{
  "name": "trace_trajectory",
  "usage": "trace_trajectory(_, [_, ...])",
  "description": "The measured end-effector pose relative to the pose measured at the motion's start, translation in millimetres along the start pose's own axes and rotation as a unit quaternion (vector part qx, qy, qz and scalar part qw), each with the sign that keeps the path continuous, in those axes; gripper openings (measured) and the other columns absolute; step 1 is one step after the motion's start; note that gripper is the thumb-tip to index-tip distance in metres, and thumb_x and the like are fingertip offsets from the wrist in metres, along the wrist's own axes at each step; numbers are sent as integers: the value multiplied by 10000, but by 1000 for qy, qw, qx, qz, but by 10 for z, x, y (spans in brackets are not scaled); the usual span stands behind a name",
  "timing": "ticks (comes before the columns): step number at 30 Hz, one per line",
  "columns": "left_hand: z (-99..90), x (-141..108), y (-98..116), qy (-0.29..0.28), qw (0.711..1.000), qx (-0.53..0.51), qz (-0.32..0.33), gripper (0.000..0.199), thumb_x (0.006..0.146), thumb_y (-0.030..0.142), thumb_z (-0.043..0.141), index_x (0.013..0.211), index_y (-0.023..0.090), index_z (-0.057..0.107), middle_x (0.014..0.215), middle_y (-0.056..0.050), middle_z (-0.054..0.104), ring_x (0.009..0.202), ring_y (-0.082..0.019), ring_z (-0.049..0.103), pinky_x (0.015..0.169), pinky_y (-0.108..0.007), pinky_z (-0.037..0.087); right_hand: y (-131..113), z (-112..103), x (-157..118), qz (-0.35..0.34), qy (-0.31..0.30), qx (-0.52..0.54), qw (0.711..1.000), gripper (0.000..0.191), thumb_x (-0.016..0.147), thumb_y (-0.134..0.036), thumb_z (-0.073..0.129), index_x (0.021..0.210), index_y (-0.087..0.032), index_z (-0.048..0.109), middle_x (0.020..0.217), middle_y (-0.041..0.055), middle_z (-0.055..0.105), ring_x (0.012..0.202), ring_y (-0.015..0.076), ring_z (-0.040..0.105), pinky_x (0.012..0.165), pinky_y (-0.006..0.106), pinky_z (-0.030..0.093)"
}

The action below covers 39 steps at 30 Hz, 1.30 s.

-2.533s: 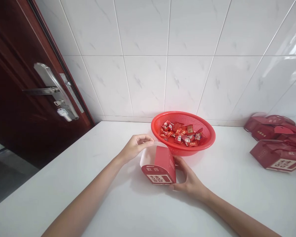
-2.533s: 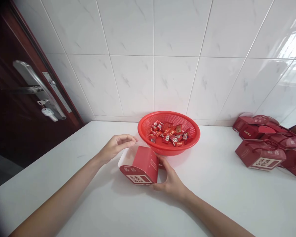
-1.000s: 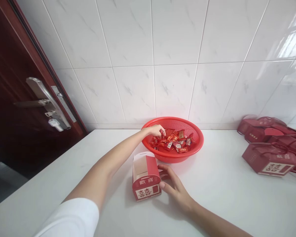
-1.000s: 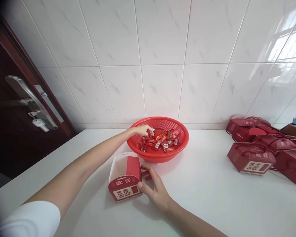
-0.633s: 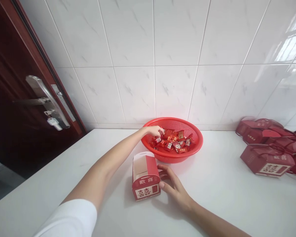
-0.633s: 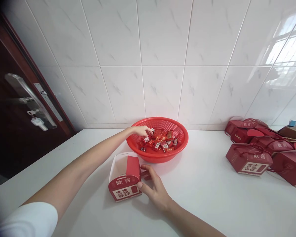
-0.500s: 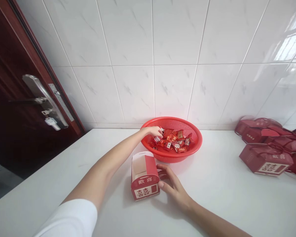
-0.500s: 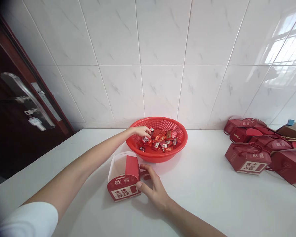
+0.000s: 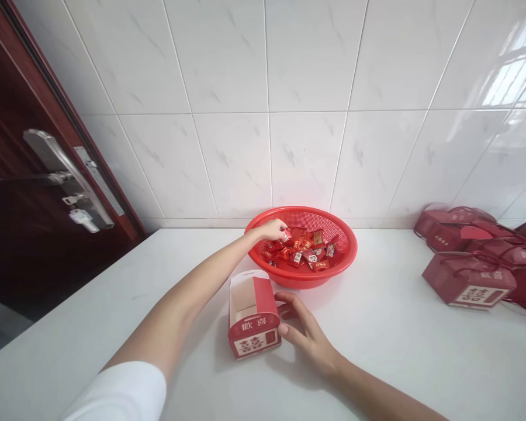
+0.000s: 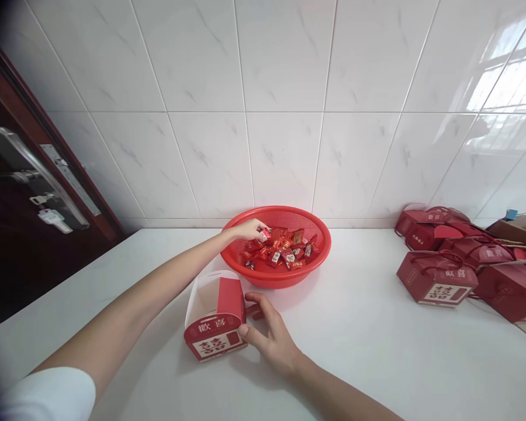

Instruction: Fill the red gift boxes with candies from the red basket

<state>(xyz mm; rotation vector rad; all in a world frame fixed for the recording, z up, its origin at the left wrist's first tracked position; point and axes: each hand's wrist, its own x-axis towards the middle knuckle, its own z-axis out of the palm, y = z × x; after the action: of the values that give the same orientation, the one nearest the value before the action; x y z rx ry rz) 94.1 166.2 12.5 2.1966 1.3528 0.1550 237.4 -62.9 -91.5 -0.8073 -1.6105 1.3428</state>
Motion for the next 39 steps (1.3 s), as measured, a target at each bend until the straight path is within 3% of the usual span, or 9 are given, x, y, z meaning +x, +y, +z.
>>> trace_trajectory(12, [85, -100, 146, -96, 989, 113, -16, 250, 952, 323, 668, 1127, 146, 655, 1148, -78, 667, 997, -215, 661, 865, -415, 577, -6, -7, -11, 1, -3, 2, 1000, 628, 879, -652, 604, 1338, -233, 509, 1278, 138, 611, 1118, 298, 566, 966, 475, 464])
trace_trajectory(20, [18, -103, 177, -33, 999, 19, -32, 282, 985, 352, 619, 1182, 150, 632, 1117, -73, 671, 906, -188, 674, 776, -360, 598, -10, -7, -17, 1, -4, -10, 1000, 611, 882, -644, 601, 1332, -242, 506, 1241, 131, 624, 1112, 294, 573, 990, 483, 443])
trace_trajectory(26, [-25, 16, 396, -99, 993, -68, -12, 229, 979, 317, 631, 1114, 133, 652, 1012, -53, 696, 819, -159, 681, 717, -319, 595, -16, -11, -18, 10, -5, -11, 1000, 616, 878, -646, 605, 1329, -238, 505, 1279, 139, 608, 1123, 295, 572, 1001, 488, 439])
trace_trajectory(29, [-10, 60, 516, -115, 988, -103, 0, 209, 916, 301, 693, 1084, 178, 683, 970, -27, 732, 789, -154, 692, 688, -270, 573, -33, -13, -16, 7, -7, -9, 1000, 620, 876, -651, 607, 1327, -238, 506, 1231, 131, 629, 1115, 299, 582, 998, 490, 443])
trace_trajectory(33, [-10, 73, 597, -115, 986, -118, -6, 344, 773, 501, 779, 962, 219, 720, 887, -17, 758, 745, -194, 682, 603, -258, 524, -70, -10, -6, -2, -11, -5, 1000, 627, 871, -662, 606, 1320, -236, 510, 1219, 127, 638, 1101, 293, 594, 989, 478, 448])
trace_trajectory(39, [-20, 29, 588, -152, 980, -130, 3, 607, 808, 760, 572, 1020, 204, 688, 836, -75, 736, 749, -227, 674, 635, -307, 549, -94, -10, -13, 1, -12, -10, 1000, 669, 865, -684, 596, 1333, -215, 501, 1202, 138, 655, 1101, 299, 603, 990, 480, 436])
